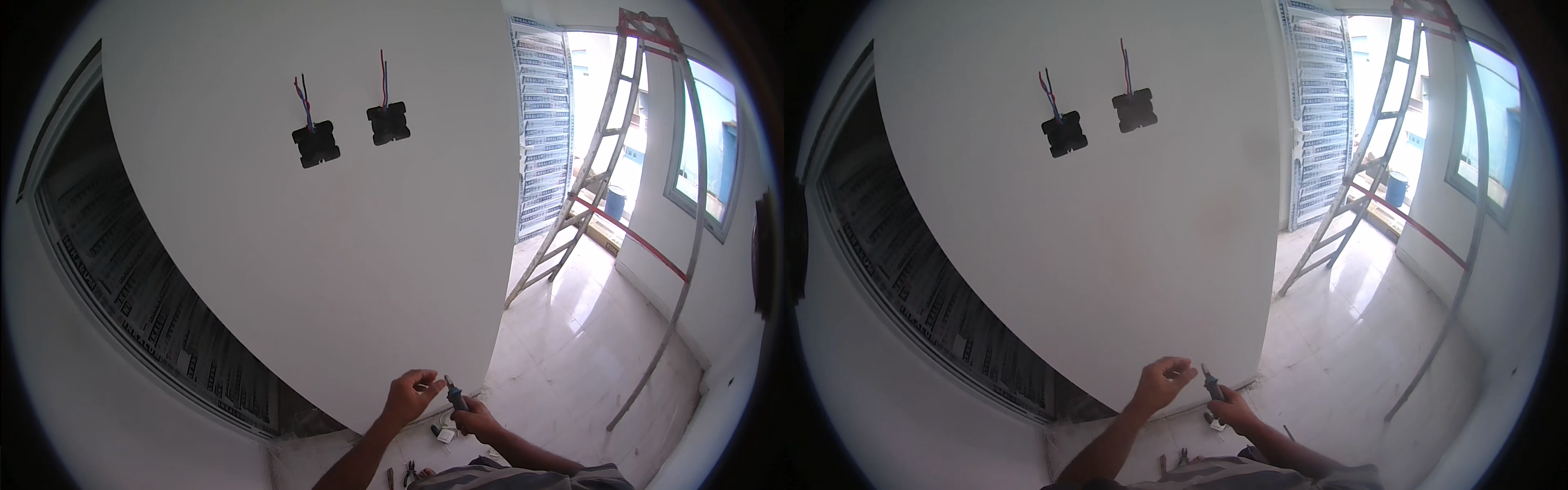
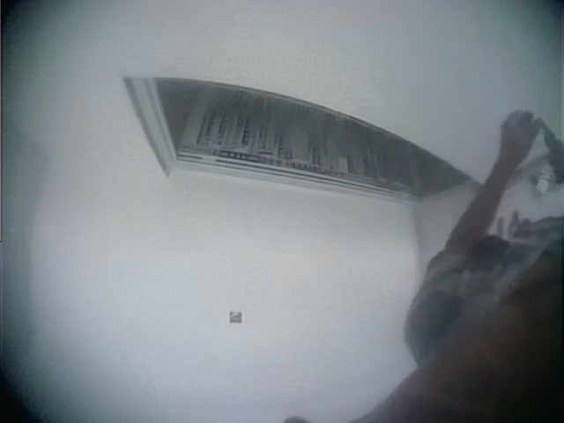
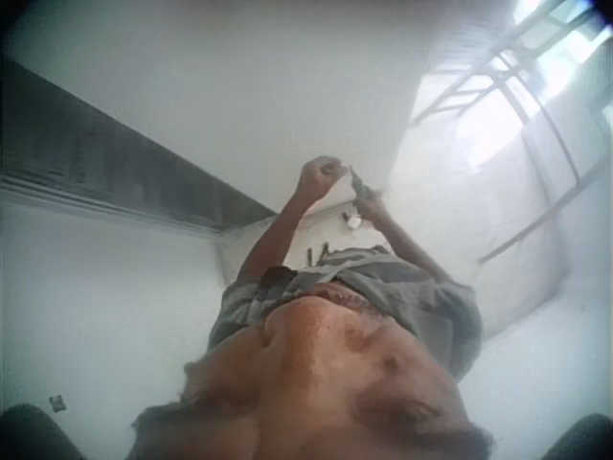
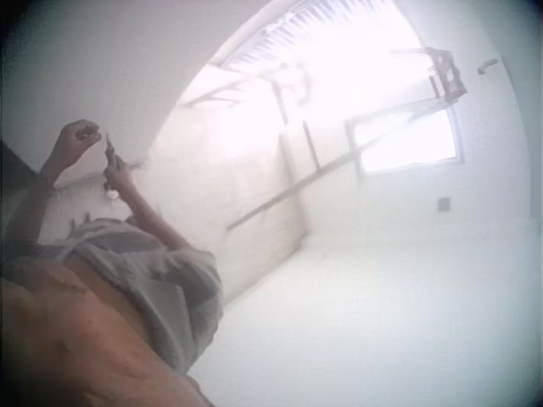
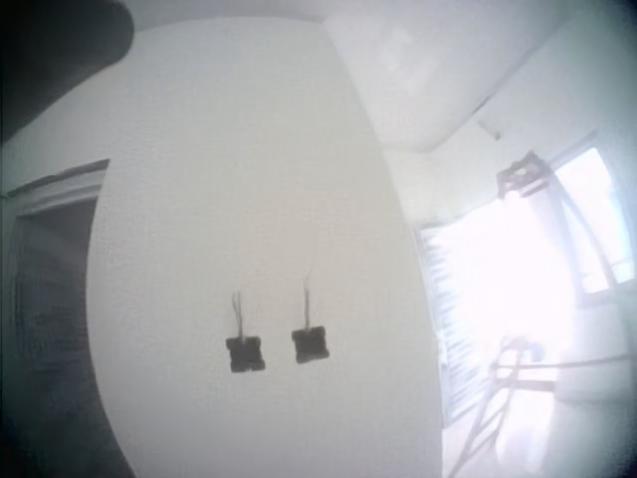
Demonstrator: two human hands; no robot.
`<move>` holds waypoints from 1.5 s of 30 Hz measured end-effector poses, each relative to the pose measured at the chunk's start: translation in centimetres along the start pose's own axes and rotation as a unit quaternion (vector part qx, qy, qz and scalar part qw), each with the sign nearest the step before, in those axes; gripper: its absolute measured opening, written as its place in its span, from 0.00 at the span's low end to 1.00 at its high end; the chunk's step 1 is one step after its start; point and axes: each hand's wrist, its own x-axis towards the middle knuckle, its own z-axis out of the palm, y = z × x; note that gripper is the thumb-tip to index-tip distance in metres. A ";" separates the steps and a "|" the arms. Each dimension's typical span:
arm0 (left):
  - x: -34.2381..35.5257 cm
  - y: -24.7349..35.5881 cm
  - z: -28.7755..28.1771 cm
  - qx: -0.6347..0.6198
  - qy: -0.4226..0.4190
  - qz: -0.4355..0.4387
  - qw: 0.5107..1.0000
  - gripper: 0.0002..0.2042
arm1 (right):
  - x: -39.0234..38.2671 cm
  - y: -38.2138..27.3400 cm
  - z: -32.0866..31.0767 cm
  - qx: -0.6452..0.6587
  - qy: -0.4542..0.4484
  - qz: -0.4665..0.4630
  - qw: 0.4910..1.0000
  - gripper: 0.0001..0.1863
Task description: The person strips and prepares electrical wires in wall boxes, then unpacks and handles new electrical outlet components. The person uses a screwdriver and utility knife to manipulate wires and tools, and later uses pliers to cut wires.
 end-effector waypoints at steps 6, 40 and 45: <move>11.1 12.6 -9.9 0.060 0.075 0.265 0.960 0.10 | -1.4 4.2 -3.5 -0.016 0.074 0.157 0.985 0.20; 28.7 38.3 -20.5 0.256 0.135 0.319 0.902 0.12 | 0.9 -49.9 -2.8 -0.512 0.144 -0.627 0.569 0.20; 29.7 37.7 -19.8 0.257 0.113 0.323 0.903 0.13 | 1.9 -55.7 -0.5 -0.576 0.256 -0.639 0.441 0.16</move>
